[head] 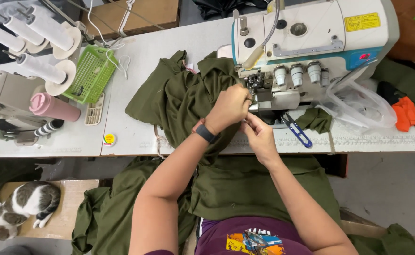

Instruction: The person is sewing together pieces of green fabric using an industrial overlock sewing machine, carefully aligning the edges before feeding them through.

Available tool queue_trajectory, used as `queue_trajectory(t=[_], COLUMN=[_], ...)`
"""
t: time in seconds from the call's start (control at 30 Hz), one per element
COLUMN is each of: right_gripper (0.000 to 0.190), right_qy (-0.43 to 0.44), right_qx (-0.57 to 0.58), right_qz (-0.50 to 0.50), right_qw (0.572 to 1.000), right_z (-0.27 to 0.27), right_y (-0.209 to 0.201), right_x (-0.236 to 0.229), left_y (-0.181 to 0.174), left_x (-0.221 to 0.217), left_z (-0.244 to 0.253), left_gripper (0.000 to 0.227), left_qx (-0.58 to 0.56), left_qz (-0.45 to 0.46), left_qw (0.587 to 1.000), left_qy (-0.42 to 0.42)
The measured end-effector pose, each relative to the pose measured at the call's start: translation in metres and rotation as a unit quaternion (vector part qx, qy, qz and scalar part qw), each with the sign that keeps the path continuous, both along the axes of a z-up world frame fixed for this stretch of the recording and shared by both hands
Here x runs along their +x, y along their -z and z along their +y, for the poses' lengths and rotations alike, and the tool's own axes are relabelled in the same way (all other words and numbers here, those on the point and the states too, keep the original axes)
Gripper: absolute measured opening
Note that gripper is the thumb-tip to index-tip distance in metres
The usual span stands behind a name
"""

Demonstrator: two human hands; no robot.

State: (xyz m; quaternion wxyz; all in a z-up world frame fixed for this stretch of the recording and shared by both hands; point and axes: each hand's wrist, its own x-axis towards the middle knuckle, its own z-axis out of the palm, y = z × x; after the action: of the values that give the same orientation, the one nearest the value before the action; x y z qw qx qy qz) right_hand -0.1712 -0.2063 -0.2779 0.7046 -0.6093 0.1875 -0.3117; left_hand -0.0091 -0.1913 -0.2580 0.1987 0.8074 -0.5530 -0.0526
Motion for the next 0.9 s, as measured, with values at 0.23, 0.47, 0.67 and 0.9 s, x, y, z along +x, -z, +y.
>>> queue_trajectory(t=[0.23,0.47,0.67,0.9], right_gripper=[0.035,0.030,0.027,0.028], right_qy=[-0.001,0.051,0.070,0.058], right_qx=[0.017,0.035,0.005,-0.018], right_qz=[0.012,0.007,0.042,0.100], right_qw=[1.000,0.998,0.997,0.993], right_z=[-0.014,-0.023,-0.030,-0.045], right_y=[0.046,0.028,0.035,0.086], right_x=[-0.008,-0.016,-0.020,-0.024], left_y=[-0.007,0.003,0.014,0.021], left_x=[-0.058,-0.083,-0.097,-0.105], left_z=[0.015,0.025,0.023,0.022], left_gripper=[0.011,0.018,0.023,0.028], left_qx=[-0.085,-0.161,-0.205,-0.236], left_qz=[-0.226,-0.243,-0.356,-0.371], left_qw=[0.970,0.955,0.906,0.889], left_qy=[-0.033,-0.064,-0.100,-0.128])
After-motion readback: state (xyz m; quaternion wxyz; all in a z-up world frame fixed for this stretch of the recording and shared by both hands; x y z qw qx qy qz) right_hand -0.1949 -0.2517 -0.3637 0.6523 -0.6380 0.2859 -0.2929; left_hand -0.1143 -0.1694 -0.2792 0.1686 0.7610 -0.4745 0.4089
